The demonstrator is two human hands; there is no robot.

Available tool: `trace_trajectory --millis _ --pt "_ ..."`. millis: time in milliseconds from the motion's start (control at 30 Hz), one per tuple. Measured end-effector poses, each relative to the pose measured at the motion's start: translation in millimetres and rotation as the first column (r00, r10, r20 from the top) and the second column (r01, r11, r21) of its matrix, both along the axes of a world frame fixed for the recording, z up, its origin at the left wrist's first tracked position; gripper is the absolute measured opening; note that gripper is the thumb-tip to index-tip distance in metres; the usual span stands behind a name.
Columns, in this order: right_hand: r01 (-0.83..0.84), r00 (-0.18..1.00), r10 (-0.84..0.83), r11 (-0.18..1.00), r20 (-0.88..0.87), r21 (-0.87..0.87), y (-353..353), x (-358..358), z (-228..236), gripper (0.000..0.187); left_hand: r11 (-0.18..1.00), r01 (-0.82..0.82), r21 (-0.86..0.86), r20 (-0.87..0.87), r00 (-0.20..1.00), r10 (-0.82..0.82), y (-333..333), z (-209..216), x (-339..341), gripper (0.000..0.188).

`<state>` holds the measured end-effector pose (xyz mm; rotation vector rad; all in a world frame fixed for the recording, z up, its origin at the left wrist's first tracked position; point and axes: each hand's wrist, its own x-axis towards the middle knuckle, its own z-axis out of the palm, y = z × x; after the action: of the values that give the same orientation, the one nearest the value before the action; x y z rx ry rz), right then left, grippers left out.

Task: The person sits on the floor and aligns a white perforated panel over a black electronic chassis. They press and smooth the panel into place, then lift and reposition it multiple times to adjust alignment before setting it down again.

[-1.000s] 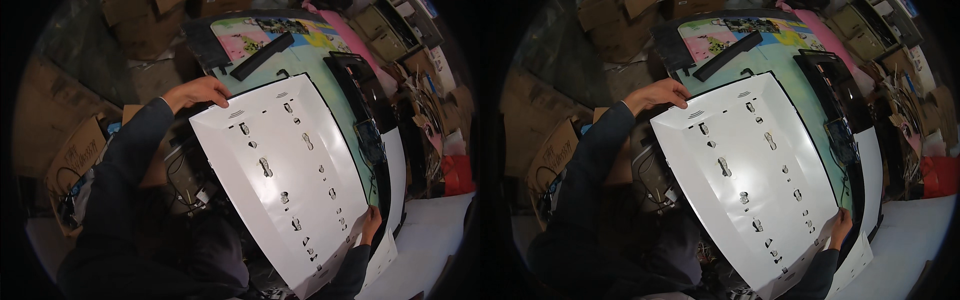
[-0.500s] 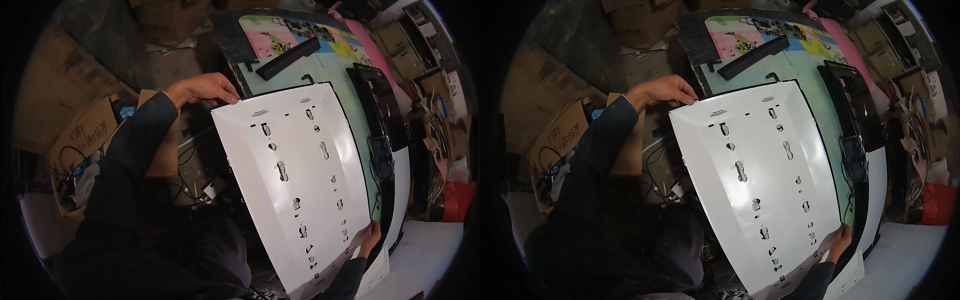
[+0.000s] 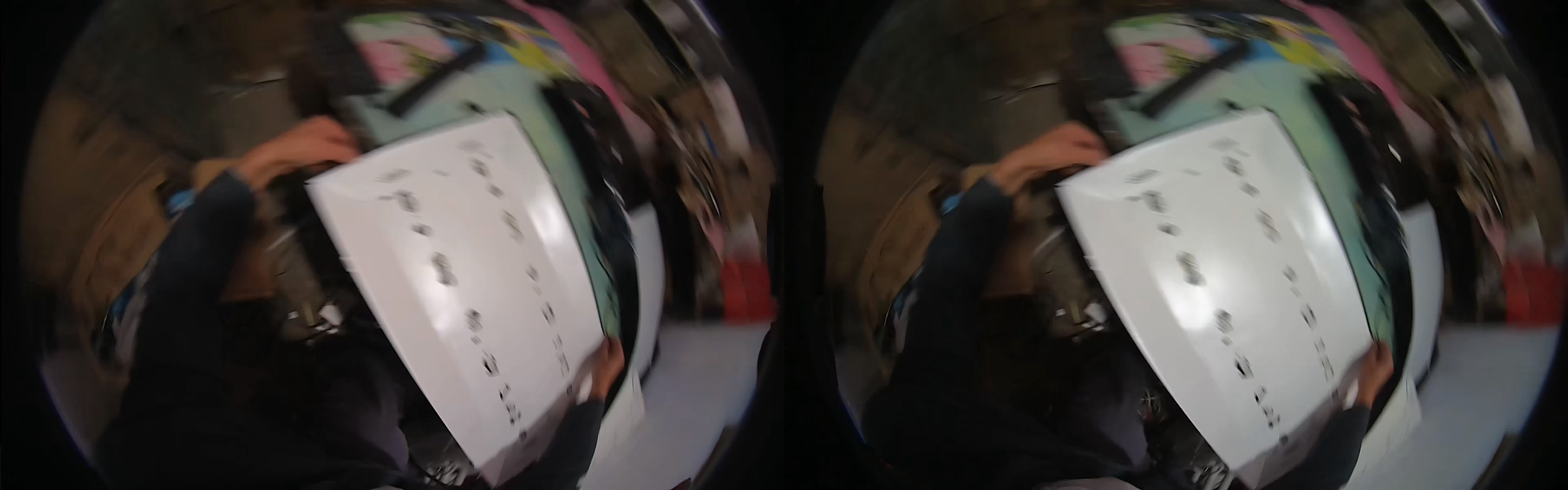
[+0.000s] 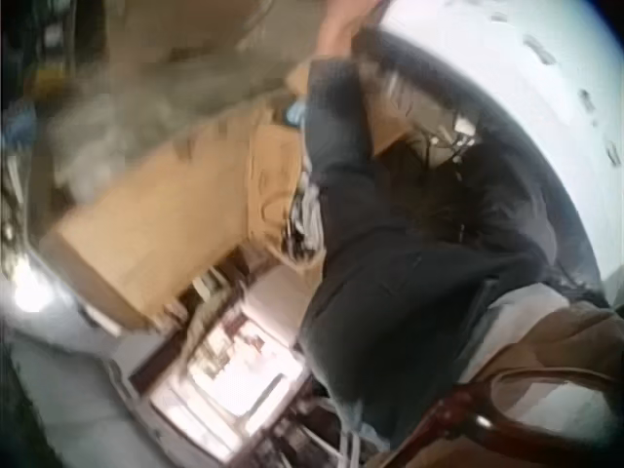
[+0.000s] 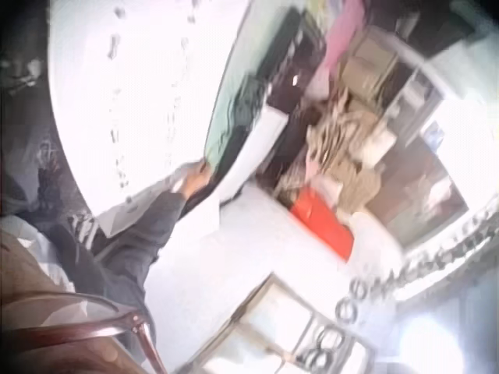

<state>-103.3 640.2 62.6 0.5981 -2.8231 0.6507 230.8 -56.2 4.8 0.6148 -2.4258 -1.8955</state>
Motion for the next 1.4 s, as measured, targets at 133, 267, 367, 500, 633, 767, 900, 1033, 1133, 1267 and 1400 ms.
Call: trace_trajectory --millis 133,267,367,500,633,767,900,1033,1133,1267,1400 --pt "0.133 0.991 -0.133 0.991 0.008 0.011 -30.4 -8.8 14.8 0.024 0.999 -0.020 0.028 -0.107 0.994 0.023 -17.7 -31.2 15.6 0.018" --pt "-0.015 1.000 0.015 0.999 -0.009 -0.033 -7.0 -26.0 15.8 0.014 0.993 -0.121 -0.001 -0.008 0.993 0.121 -1.7 -24.2 -7.5 0.020" --pt "-0.019 0.998 0.025 0.995 0.059 -0.102 6.2 -26.8 19.0 0.016 0.990 -0.137 -0.043 -0.020 0.990 0.137 0.7 -31.7 -14.9 0.020" --pt "0.033 0.981 -0.006 0.991 0.194 -0.133 -15.4 -27.4 24.0 0.019 0.993 -0.120 -0.023 -0.066 0.991 0.118 -25.6 -57.2 5.5 0.020" --pt "0.034 0.991 -0.022 0.995 0.129 -0.090 -8.6 -14.0 7.6 0.023 0.995 -0.099 0.012 0.008 0.995 0.098 10.4 -18.9 4.5 0.028" --pt "0.009 0.996 0.000 0.995 0.088 -0.100 11.0 -20.9 2.0 0.018 0.991 -0.010 0.137 0.035 0.999 0.005 28.0 -0.6 18.0 0.065" --pt "0.055 0.998 -0.051 0.992 -0.034 0.113 -16.5 -8.3 19.3 0.028 0.960 -0.102 0.261 -0.004 0.994 0.107 37.5 0.2 31.4 0.064" --pt "-0.091 0.996 0.088 0.988 0.025 0.127 -49.2 33.6 42.0 0.035 0.937 -0.230 0.264 0.007 0.972 0.236 47.4 -2.5 32.9 0.061" --pt "-0.428 0.889 0.409 0.902 0.207 0.058 -91.3 118.8 57.3 0.049 0.862 -0.312 0.399 0.006 0.941 0.338 52.5 2.3 37.7 0.063" --pt "-0.596 0.714 0.517 0.803 0.473 0.021 -135.5 245.9 68.5 0.064 0.636 -0.394 0.663 0.038 0.866 0.498 68.0 -7.5 55.9 0.055" --pt "-0.653 0.753 0.625 0.747 0.204 0.124 -169.1 282.9 65.6 0.044 0.509 -0.279 0.814 -0.003 0.875 0.483 88.3 -25.5 68.3 0.034"
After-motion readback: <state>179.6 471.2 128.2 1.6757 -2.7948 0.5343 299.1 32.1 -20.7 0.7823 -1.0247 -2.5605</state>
